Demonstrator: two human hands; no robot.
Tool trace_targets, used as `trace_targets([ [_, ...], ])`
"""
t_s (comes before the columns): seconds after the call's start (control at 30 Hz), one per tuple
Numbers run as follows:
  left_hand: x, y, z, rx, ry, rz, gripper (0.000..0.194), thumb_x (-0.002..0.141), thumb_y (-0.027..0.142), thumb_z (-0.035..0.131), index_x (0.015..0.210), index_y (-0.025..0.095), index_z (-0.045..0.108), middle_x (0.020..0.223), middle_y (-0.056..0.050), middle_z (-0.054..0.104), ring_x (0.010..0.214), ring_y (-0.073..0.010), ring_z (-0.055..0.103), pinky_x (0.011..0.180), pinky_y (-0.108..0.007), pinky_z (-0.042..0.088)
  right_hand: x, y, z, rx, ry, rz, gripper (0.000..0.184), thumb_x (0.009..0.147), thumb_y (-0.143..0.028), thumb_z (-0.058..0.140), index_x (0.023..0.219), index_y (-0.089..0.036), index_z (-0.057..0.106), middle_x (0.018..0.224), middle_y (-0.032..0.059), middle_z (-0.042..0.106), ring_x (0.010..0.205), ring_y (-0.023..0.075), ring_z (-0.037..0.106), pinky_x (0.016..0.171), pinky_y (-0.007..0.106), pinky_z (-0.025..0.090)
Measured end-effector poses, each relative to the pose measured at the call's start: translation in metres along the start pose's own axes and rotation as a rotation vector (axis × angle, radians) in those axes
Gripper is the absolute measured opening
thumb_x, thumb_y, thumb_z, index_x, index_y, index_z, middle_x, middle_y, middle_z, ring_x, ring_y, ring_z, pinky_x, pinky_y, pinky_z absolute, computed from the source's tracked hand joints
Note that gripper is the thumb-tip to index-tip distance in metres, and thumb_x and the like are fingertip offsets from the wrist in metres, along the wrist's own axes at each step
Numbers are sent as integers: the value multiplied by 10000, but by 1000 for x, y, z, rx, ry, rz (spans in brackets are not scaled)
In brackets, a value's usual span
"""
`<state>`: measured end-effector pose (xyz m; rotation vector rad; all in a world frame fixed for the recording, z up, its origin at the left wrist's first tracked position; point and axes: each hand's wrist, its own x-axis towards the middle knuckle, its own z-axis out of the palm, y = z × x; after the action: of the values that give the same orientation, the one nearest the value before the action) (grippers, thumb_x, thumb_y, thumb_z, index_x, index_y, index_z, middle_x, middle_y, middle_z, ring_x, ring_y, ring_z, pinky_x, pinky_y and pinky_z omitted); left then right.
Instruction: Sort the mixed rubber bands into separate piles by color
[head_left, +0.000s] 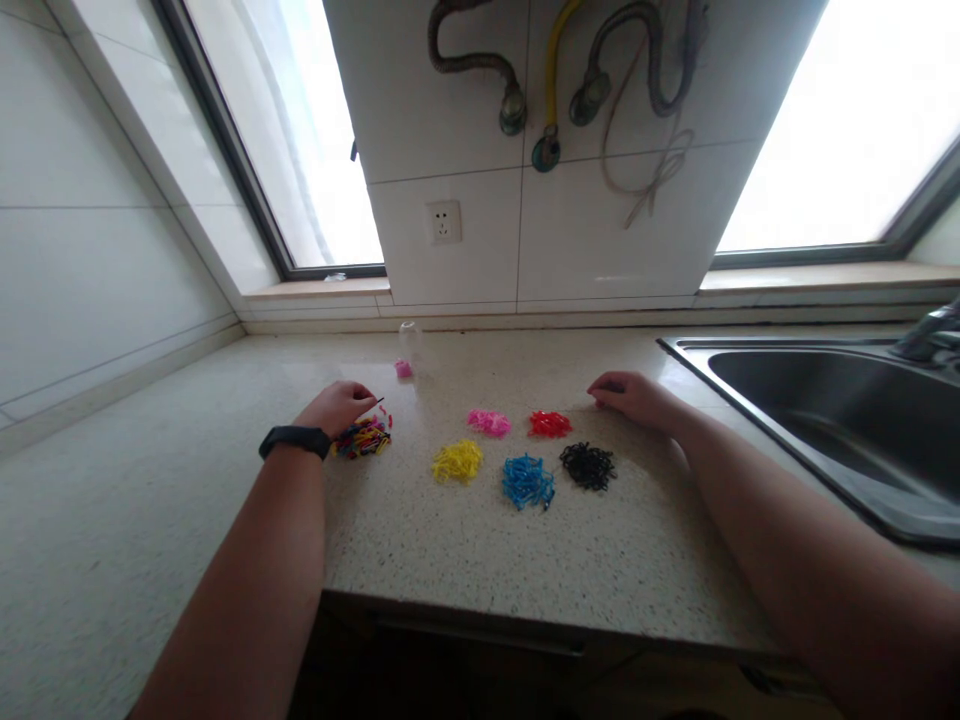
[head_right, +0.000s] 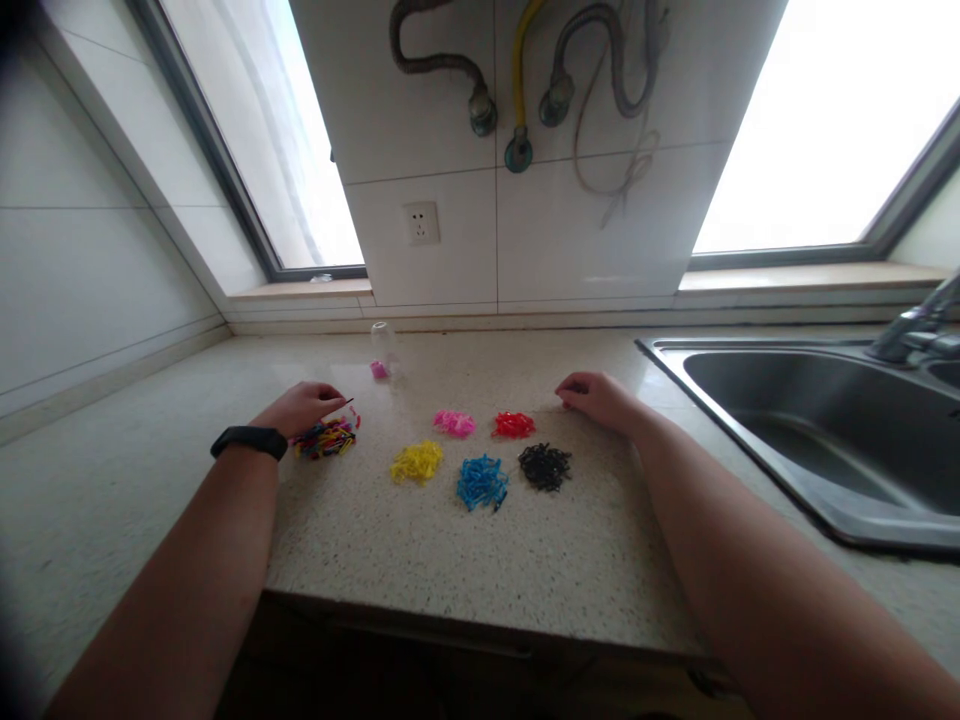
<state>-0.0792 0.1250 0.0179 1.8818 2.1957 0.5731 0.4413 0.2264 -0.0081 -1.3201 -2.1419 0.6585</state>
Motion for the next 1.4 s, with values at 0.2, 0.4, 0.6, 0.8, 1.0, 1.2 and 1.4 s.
trace_targets([
  [0.2,-7,40,9,-395,5,153,401,813,525,575,889,148,688,879,-87,746,676,-164,609,607,-268,462,3,4,4,-56,-6,-11,258,849,-365,581,954,-175,720,807,59,740,739,192,659,723,312,499],
  [0.4,-27,96,23,-819,-46,175,331,828,472,648,872,143,638,896,-90,722,656,-116,544,499,-202,369,5,5,5,-99,0,-16,231,858,-338,592,954,-183,734,786,48,743,728,188,663,694,297,493],
  [0.6,-52,144,34,-943,-195,283,269,842,372,693,971,140,650,957,-114,750,771,-156,647,536,-219,444,9,9,9,-108,13,-37,204,852,-319,607,930,-186,742,799,48,753,735,188,673,713,294,504],
  [0.8,-76,177,45,-990,-368,459,231,899,331,655,1043,152,678,1078,-120,748,935,-193,701,573,-222,510,8,4,9,-150,20,-14,229,851,-355,607,929,-198,755,798,42,755,741,189,672,687,284,497],
  [1.0,-92,193,54,-1019,-376,514,211,885,298,682,1044,160,698,1036,-100,762,924,-183,710,597,-214,521,7,0,9,-215,21,-15,236,845,-361,614,940,-204,762,825,47,759,737,182,664,705,280,487],
  [1.2,-96,196,54,-1015,-338,470,197,840,323,721,940,153,704,968,-101,771,863,-193,721,574,-233,531,8,0,9,-258,22,-26,236,842,-373,606,929,-218,762,852,45,756,733,180,655,679,275,477],
  [1.4,-98,197,52,-1042,-298,471,195,828,336,734,899,158,701,930,-95,766,816,-182,707,570,-238,532,8,-2,10,-295,30,-16,236,840,-385,613,930,-230,766,868,45,755,746,185,652,669,276,471],
])
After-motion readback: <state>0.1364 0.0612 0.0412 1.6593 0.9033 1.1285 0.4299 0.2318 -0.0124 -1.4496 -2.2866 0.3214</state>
